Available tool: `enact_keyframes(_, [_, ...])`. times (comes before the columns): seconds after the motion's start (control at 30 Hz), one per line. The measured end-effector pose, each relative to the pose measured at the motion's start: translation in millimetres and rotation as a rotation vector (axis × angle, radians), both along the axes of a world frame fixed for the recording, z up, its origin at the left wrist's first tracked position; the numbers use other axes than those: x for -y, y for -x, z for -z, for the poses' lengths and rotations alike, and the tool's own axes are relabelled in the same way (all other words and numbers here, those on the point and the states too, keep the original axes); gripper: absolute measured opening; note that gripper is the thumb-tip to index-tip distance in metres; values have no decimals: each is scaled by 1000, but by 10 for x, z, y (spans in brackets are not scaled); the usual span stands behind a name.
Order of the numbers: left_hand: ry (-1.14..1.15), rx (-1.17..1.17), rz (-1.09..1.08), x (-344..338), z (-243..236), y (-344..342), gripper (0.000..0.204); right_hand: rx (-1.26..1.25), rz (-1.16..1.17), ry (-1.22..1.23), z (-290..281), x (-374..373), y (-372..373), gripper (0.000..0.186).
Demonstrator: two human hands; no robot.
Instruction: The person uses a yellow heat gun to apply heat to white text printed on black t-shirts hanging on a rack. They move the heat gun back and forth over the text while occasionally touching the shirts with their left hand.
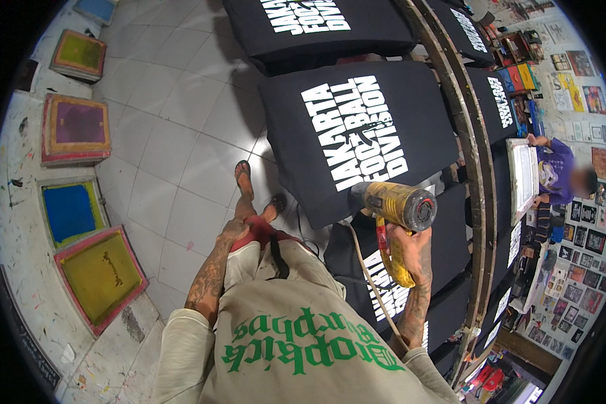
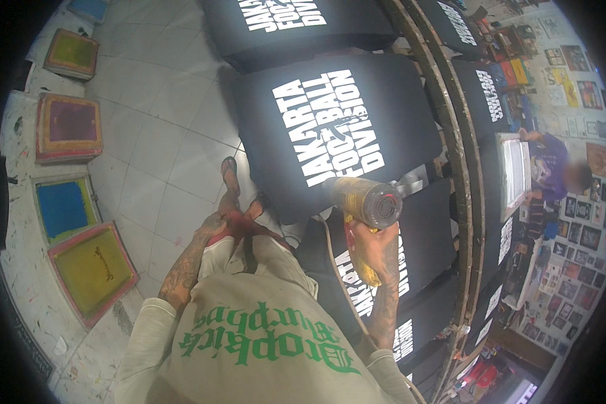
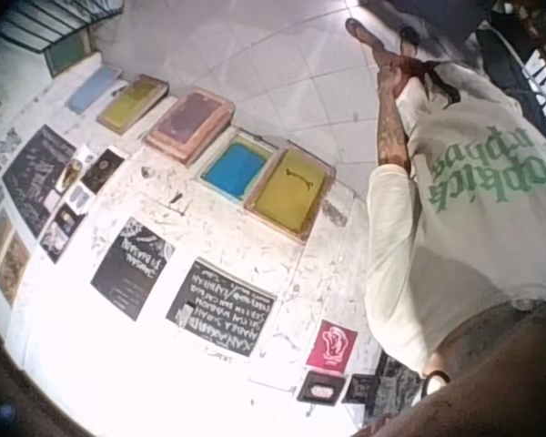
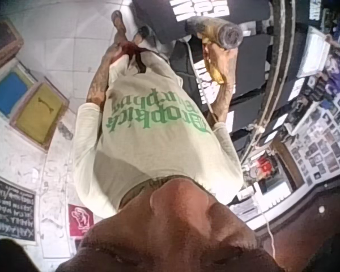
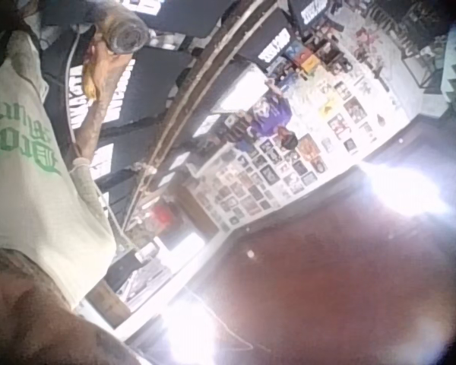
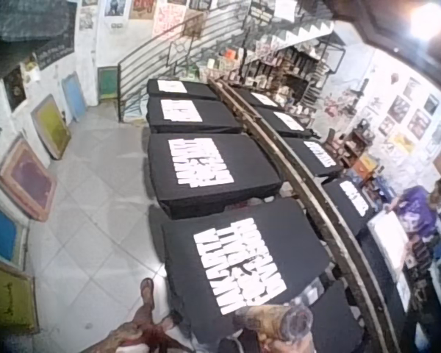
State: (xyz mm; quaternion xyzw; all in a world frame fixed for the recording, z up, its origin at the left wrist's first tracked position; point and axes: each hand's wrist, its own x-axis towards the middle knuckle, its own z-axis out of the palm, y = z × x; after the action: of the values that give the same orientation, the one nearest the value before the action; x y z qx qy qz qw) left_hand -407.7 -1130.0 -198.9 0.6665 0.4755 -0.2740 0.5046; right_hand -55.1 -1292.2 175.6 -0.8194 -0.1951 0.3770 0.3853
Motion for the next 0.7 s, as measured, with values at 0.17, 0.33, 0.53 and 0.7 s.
enact_keyframes(0.17, [-7, 267, 44, -1, 30, -94, 71, 154, 47, -140, 185, 125, -61, 41])
enact_keyframes(0.33, [114, 511, 133, -272, -1045, -618, 54, -64, 126, -52, -79, -64, 62, 41])
enact_keyframes(0.53, [56, 784, -180, -430, -2038, -1326, 32, 224, -105, -174, 17, -129, 44, 33])
enact_keyframes(0.7, [-773, 1030, -57, -484, -1934, -1840, 28, 162, -10, -202, 232, -197, -67, 39])
